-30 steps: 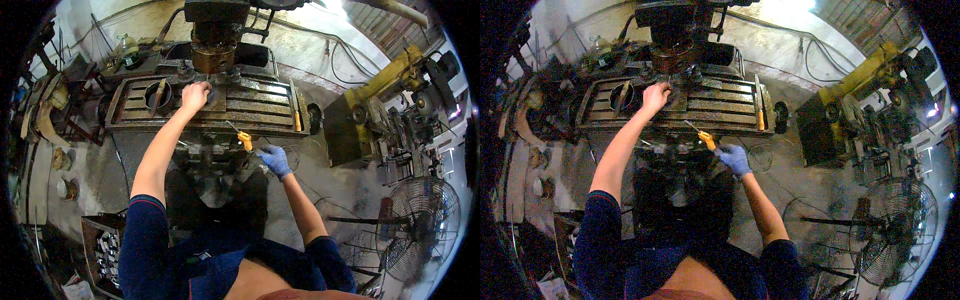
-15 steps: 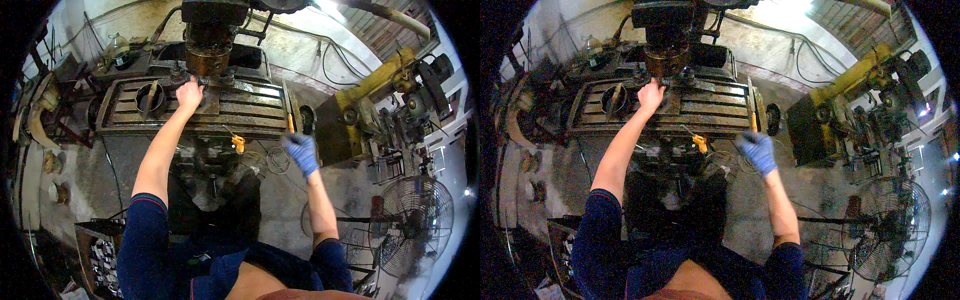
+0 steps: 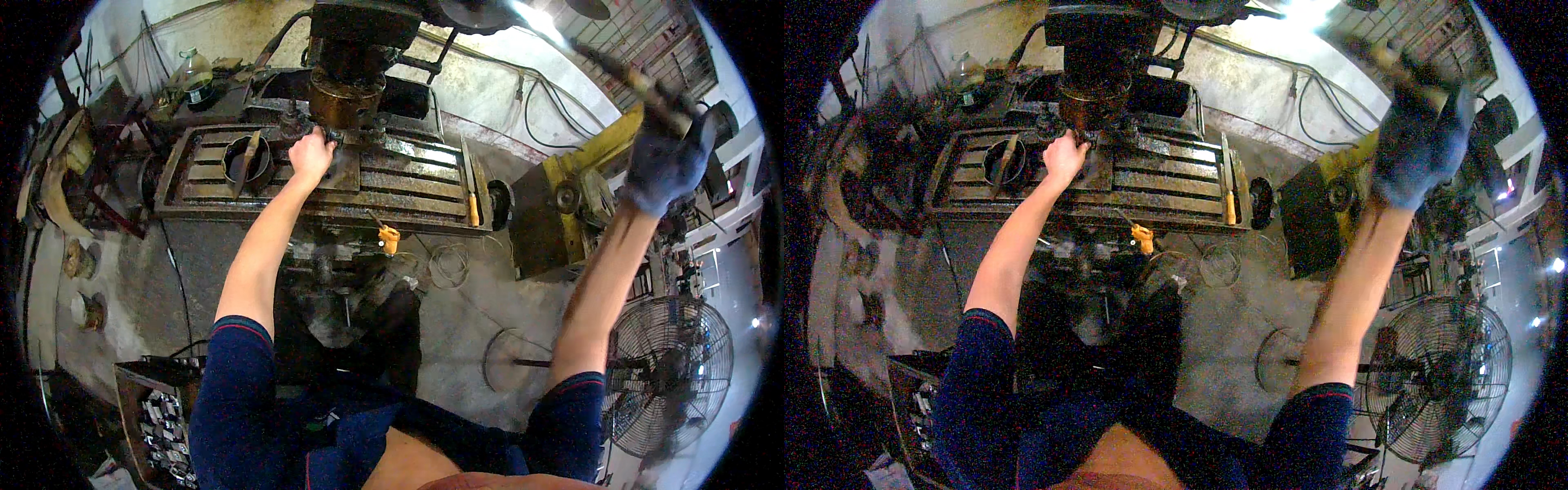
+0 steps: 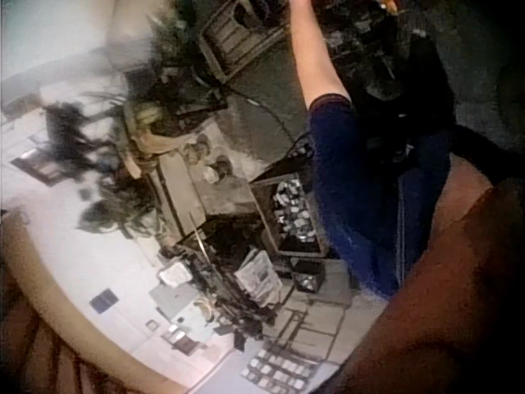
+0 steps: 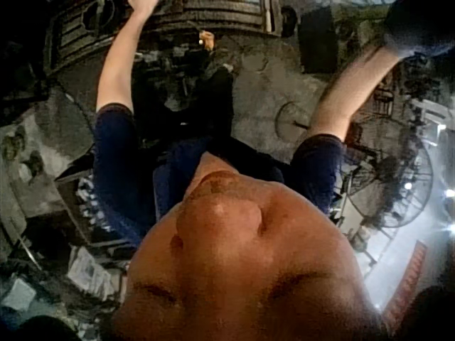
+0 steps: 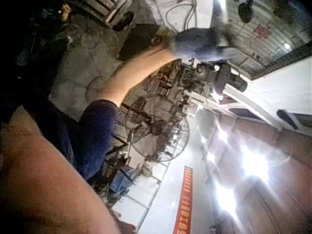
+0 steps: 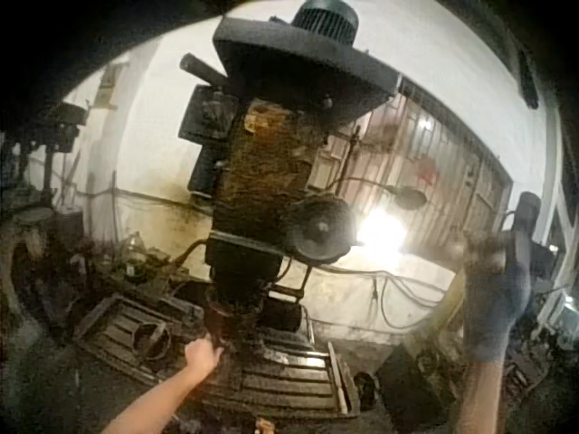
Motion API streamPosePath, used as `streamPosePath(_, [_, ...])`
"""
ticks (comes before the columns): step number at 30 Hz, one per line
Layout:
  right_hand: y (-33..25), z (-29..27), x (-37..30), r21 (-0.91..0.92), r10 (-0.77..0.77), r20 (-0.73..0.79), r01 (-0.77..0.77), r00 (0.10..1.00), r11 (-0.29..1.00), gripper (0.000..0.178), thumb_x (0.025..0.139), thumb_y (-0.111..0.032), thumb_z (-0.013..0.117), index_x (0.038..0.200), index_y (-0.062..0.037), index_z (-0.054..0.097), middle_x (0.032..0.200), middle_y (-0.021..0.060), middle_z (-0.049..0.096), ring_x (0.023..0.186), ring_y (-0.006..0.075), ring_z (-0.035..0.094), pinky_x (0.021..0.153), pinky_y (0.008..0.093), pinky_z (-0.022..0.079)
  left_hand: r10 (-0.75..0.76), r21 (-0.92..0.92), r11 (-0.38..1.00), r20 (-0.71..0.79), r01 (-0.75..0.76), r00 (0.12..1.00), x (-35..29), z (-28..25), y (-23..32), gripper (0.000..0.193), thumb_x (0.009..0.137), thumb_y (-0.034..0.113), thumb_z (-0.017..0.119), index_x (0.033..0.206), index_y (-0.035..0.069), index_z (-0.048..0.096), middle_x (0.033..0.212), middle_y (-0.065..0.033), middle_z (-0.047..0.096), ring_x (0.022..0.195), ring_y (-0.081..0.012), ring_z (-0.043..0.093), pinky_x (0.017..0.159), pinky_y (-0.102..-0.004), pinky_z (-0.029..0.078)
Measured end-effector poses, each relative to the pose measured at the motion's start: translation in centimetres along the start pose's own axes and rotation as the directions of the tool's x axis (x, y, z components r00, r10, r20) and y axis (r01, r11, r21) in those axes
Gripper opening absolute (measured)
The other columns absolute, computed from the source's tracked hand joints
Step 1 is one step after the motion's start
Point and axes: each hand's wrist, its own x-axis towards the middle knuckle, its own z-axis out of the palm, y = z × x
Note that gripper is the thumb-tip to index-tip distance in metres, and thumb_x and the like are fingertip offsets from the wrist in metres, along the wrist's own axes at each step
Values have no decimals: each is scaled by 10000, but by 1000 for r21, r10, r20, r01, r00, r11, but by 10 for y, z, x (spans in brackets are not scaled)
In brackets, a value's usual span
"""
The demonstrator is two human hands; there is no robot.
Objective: The person places small metal pieces into a fixture on a milling machine table. They use a handheld air nozzle to clear shavings and debris from the workspace, then use a tool with a yellow handle to position the parts. The person repeatedly clears the area and moves processed parts into a nearby crate.
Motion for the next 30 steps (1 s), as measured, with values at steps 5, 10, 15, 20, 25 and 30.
streamPosePath(5, [15, -23, -70, -291, -109, 103, 135, 989, 947, 180, 854, -155, 431, 857, -18, 548, 919, 127, 583, 921, 255, 556, 850, 387, 438, 37, 45, 998, -21, -36, 999, 0, 1, -5, 324, 726, 330, 629, 839, 34, 558, 682, -156, 613, 664, -326, 615, 575, -426, 486])
streamPosePath(10, [21, -32, -95, -363, -140, 64, 154, 988, 919, 185, 851, -165, 439, 844, -18, 551, 889, 134, 591, 896, 254, 566, 839, 370, 434, 32, 55, 998, -12, -32, 999, 3, 4, 1, 315, 732, 337, 621, 834, 42, 575, 688, -150, 616, 677, -318, 618, 584, -417, 490])
streamPosePath(15, [27, -29, -110, -372, -121, -57, 92, 991, 924, 226, 843, -227, 485, 787, -19, 556, 876, 144, 600, 888, 257, 562, 862, 380, 396, 27, 48, 998, 6, -28, 1000, 3, 4, -2, 310, 734, 341, 621, 839, 52, 578, 700, -143, 620, 699, -310, 620, 594, -414, 492])
streamPosePath(20, [28, -36, -121, -70, 42, -68, -47, 997, 996, 252, 849, -257, 505, 759, -31, 572, 890, 128, 613, 910, 248, 555, 955, 388, 329, 32, 36, 999, -4, -32, 999, 0, 1, -1, 323, 721, 347, 640, 837, 53, 576, 697, -144, 618, 699, -317, 616, 594, -415, 491])
streamPosePath(25, [28, -24, -122, -185, -2, -131, -22, 991, 982, 282, 848, -289, 502, 709, -48, 546, 836, 120, 603, 944, 273, 533, 981, 421, 297, 46, -54, 997, -6, -46, 999, -6, -10, -2, 321, 719, 346, 645, 805, 45, 574, 691, -153, 612, 697, -318, 609, 591, -417, 478])
streamPosePath(30, [33, -29, -129, -155, -15, -135, -6, 991, 988, 307, 855, -280, 477, 641, -61, 508, 667, 81, 530, 906, 264, 528, 980, 447, 287, 166, -411, 909, 190, -75, 968, -31, -46, -14, 306, 730, 311, 646, 764, 18, 565, 639, -130, 600, 610, -252, 600, 527, -369, 450])
